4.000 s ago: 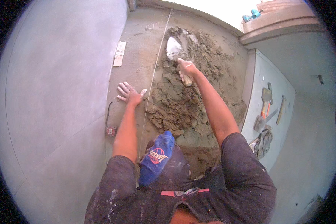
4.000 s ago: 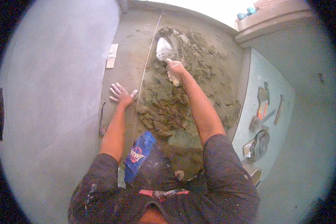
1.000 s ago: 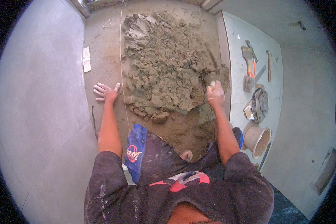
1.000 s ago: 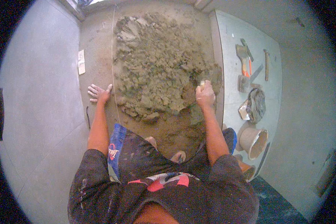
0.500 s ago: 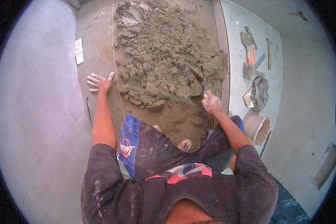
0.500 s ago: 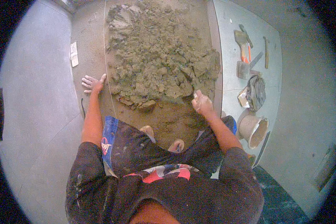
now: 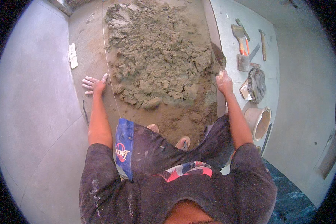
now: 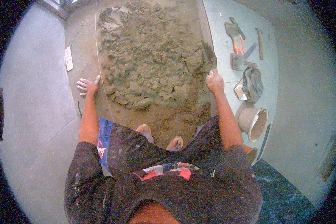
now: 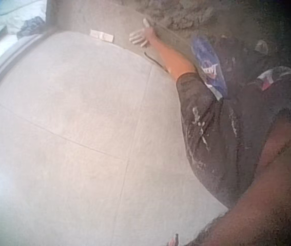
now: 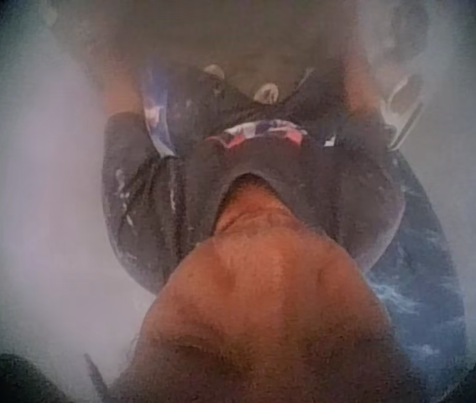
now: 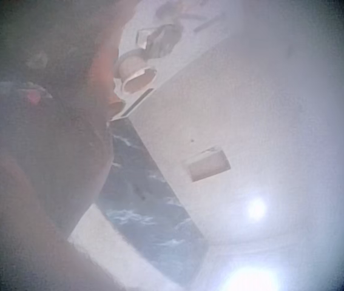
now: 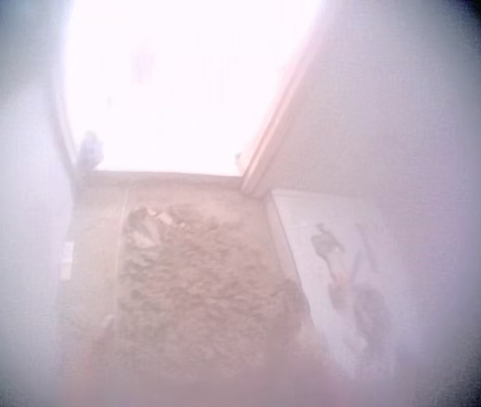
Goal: The person pours wet mortar from a bucket onto a floor area and spreads it across the surface with a trowel.
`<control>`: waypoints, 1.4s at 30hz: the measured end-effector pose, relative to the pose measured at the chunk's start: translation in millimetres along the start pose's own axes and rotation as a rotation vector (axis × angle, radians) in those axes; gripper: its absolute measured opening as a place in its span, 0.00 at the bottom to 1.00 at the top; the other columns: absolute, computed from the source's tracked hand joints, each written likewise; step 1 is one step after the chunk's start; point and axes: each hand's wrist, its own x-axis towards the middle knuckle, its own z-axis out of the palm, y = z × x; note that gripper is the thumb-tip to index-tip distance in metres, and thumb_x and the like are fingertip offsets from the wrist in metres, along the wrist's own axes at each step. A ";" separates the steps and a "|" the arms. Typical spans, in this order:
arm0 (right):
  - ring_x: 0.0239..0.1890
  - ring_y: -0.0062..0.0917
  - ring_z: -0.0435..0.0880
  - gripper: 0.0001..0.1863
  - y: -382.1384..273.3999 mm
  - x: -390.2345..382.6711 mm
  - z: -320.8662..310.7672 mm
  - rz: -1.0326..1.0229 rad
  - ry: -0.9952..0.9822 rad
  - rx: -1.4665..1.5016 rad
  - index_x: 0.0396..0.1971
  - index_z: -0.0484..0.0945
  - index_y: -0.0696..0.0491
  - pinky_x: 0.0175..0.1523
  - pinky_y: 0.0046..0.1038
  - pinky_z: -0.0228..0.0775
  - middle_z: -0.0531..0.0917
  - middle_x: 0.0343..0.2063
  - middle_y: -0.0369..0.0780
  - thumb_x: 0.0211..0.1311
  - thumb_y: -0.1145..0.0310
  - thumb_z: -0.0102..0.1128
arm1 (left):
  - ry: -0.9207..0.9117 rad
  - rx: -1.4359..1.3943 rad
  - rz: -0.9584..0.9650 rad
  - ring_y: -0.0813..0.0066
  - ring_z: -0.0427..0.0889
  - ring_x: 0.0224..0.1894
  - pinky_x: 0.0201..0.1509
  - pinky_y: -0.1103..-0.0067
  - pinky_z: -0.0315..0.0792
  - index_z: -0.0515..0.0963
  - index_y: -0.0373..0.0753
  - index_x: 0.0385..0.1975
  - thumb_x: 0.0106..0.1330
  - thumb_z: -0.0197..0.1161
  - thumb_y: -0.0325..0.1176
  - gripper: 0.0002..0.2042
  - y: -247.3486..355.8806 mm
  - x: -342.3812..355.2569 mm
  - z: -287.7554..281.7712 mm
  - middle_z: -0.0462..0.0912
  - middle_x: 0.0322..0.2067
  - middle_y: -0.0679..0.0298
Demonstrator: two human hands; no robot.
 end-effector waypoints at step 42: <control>0.37 0.44 0.82 0.13 10.8 -71.5 14.8 -0.306 -0.105 -0.138 0.44 0.74 0.51 0.39 0.43 0.76 0.78 0.38 0.46 0.69 0.60 0.47 | 0.170 -0.110 0.258 0.50 0.65 0.65 0.69 0.65 0.59 0.67 0.30 0.61 0.62 0.64 0.50 0.34 -177.4 -103.2 -10.3 0.69 0.60 0.43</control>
